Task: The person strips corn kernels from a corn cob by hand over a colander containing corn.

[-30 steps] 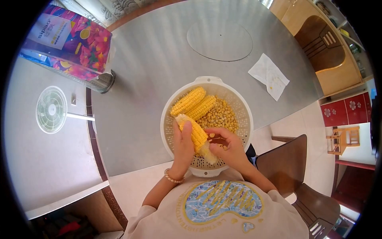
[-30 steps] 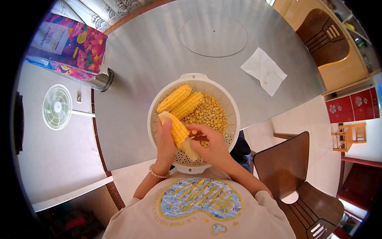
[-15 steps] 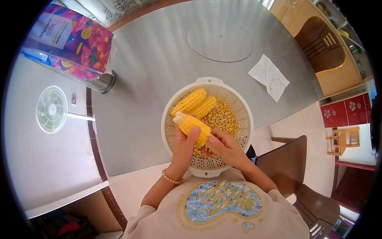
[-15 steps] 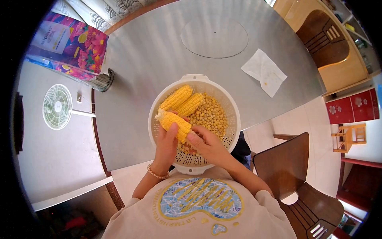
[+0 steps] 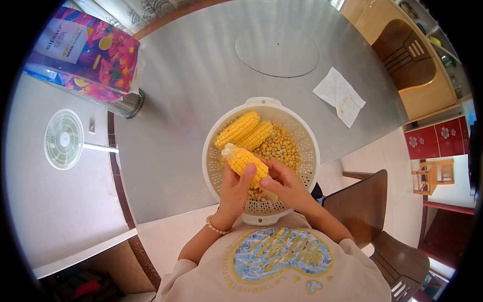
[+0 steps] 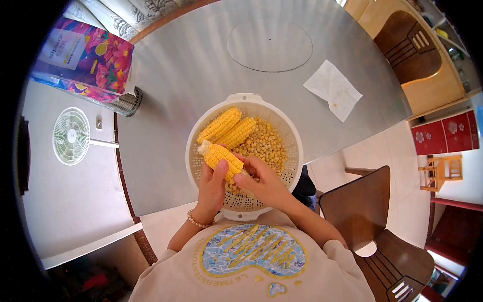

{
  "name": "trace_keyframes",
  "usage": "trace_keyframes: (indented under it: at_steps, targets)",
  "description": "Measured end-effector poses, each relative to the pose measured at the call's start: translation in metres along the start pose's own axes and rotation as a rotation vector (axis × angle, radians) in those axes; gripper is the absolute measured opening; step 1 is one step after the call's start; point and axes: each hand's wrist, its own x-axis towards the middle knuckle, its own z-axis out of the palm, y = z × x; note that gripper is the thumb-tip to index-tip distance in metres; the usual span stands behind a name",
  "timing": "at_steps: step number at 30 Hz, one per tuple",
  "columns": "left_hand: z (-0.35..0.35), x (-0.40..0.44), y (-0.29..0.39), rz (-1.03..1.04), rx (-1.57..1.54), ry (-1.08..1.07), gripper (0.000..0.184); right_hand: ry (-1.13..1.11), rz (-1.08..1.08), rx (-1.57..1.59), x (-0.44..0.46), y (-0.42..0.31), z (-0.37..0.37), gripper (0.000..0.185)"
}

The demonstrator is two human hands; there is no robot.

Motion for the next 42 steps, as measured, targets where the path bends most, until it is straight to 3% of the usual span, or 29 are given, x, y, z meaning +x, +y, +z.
trace_keyframes:
  at_steps: [4, 10, 13, 15, 19, 21, 24, 30, 31, 33, 37, 39, 42]
  targets:
    - [-0.004, 0.001, -0.005, 0.024, 0.005, -0.045, 0.040, 0.023, 0.057, 0.000, 0.000, -0.002, 0.000, 0.045]
    - [0.004, 0.000, 0.000, 0.068, 0.038, 0.012, 0.034, 0.019, -0.027, -0.029, -0.003, -0.001, 0.002, 0.042]
    - [0.004, 0.001, 0.004, -0.023, -0.053, 0.016, 0.031, 0.045, -0.045, -0.084, -0.004, 0.002, 0.002, 0.039]
    - [0.004, 0.001, 0.002, -0.009, -0.011, 0.052, 0.029, 0.074, 0.040, 0.071, -0.004, 0.003, 0.002, 0.037]
    - [0.004, 0.001, 0.002, -0.018, -0.055, 0.023, 0.028, 0.006, -0.020, 0.282, -0.004, 0.008, -0.006, 0.040]
    - [0.004, 0.000, 0.001, 0.037, 0.011, 0.049, 0.028, 0.149, -0.031, -0.105, -0.003, 0.003, 0.003, 0.046]
    - [0.007, 0.000, 0.005, 0.090, 0.099, 0.061, 0.030, 0.235, -0.058, -0.280, -0.005, -0.008, 0.011, 0.042]
    - [0.000, 0.001, -0.006, 0.086, 0.147, 0.136, 0.033, 0.152, -0.144, -0.688, -0.010, -0.009, 0.009, 0.027]
    - [-0.001, 0.001, -0.007, 0.085, 0.147, 0.136, 0.033, 0.153, -0.144, -0.688, -0.011, -0.009, 0.010, 0.027]
    - [-0.004, 0.000, -0.009, 0.060, 0.229, 0.089, 0.035, 0.305, 0.106, -0.711, -0.012, -0.011, 0.011, 0.024]
    - [0.002, -0.004, -0.007, 0.103, 0.276, 0.081, 0.037, 0.335, 0.107, -0.457, -0.008, -0.006, 0.005, 0.025]
    - [0.008, -0.004, -0.001, 0.059, 0.110, 0.160, 0.037, 0.381, -0.250, -0.563, -0.007, -0.001, 0.009, 0.027]
    - [0.011, -0.003, 0.001, 0.128, 0.149, 0.179, 0.037, 0.295, -0.376, -0.651, -0.006, -0.007, 0.006, 0.029]
